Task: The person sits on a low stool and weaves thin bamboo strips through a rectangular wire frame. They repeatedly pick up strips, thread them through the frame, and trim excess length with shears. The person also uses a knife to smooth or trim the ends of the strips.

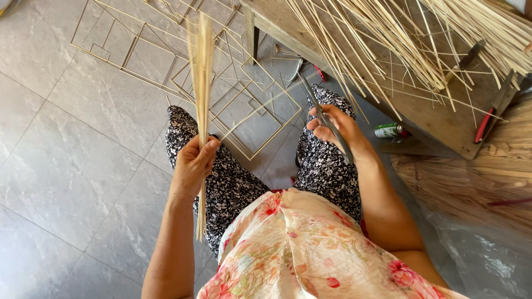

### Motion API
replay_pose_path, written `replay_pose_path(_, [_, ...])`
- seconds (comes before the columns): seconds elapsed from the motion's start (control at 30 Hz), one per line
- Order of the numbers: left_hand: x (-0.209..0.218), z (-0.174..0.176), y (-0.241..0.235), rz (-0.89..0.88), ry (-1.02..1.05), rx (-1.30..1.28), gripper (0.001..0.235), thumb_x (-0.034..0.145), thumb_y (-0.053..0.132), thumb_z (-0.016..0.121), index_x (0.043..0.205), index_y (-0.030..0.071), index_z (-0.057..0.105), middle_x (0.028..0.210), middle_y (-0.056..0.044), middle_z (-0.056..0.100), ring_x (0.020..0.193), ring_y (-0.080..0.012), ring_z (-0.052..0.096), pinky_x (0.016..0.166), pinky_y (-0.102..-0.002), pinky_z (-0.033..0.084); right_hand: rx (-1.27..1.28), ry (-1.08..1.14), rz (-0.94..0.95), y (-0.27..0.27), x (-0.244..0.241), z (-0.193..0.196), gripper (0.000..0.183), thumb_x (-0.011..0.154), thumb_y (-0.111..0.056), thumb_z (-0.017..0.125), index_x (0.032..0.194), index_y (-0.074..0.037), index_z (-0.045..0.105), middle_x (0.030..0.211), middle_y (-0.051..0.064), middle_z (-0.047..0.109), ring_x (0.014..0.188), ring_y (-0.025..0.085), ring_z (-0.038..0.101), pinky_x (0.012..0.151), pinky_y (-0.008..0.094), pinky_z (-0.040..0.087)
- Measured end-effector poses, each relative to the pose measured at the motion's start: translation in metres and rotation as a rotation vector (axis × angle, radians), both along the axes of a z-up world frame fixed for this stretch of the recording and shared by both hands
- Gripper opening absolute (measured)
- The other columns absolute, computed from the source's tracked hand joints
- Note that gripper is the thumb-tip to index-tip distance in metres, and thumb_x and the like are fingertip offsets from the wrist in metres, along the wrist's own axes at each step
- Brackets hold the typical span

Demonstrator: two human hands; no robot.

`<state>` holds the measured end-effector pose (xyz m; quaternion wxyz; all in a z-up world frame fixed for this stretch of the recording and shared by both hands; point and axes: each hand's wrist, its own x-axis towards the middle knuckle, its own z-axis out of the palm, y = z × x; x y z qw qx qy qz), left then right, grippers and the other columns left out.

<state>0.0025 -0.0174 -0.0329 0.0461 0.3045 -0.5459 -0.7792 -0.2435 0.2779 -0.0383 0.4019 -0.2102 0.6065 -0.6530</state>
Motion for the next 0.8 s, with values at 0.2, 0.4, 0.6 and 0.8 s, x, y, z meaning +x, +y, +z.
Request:
replay_pose_path(0.2, [-0.003,0.007,0.006,-0.083,-0.036,0.034,0.025,0.104,0.032,0.056,0.105,0.008,0.065,0.064,0.003,0.055,0.046,-0.0034,0.042,0.04,-0.02,0.031,0.136,0.033,-0.087,-0.024,-0.008,0.014,0.042,0.082,-0.03,0.084,0.119,-0.016,0.068,0.078,-0.006,0.057,0.055,0.001,0.048,0.042,0.016,0.039])
replay_pose_path(0.4, [0.006,0.016,0.001,-0.19,-0.013,0.181,0.026,0.103,0.031,0.056,0.105,0.006,0.065,0.069,0.0,0.061,0.048,-0.0038,0.045,0.041,-0.02,0.035,0.07,0.042,-0.035,-0.03,-0.027,0.034,0.04,0.084,-0.031,0.084,0.118,-0.015,0.069,0.076,-0.007,0.057,0.054,0.0,0.047,0.042,0.016,0.038])
replay_pose_path(0.6, [0.01,0.011,-0.003,-0.148,-0.021,0.241,0.024,0.102,0.028,0.061,0.104,0.005,0.066,0.066,0.005,0.049,0.047,-0.0012,0.034,0.039,-0.018,0.027,0.125,0.025,-0.009,-0.031,-0.029,0.036,0.035,0.084,-0.027,0.083,0.112,-0.012,0.069,0.071,-0.008,0.056,0.048,0.0,0.045,0.038,0.017,0.035])
replay_pose_path(0.8, [0.019,-0.001,-0.006,-0.098,-0.036,0.207,0.024,0.103,0.026,0.061,0.105,0.003,0.066,0.064,0.004,0.049,0.047,-0.002,0.035,0.039,-0.018,0.028,0.128,-0.075,-0.029,-0.023,-0.023,0.015,0.029,0.087,-0.025,0.081,0.109,-0.01,0.068,0.063,-0.005,0.055,0.045,0.002,0.048,0.036,0.018,0.037])
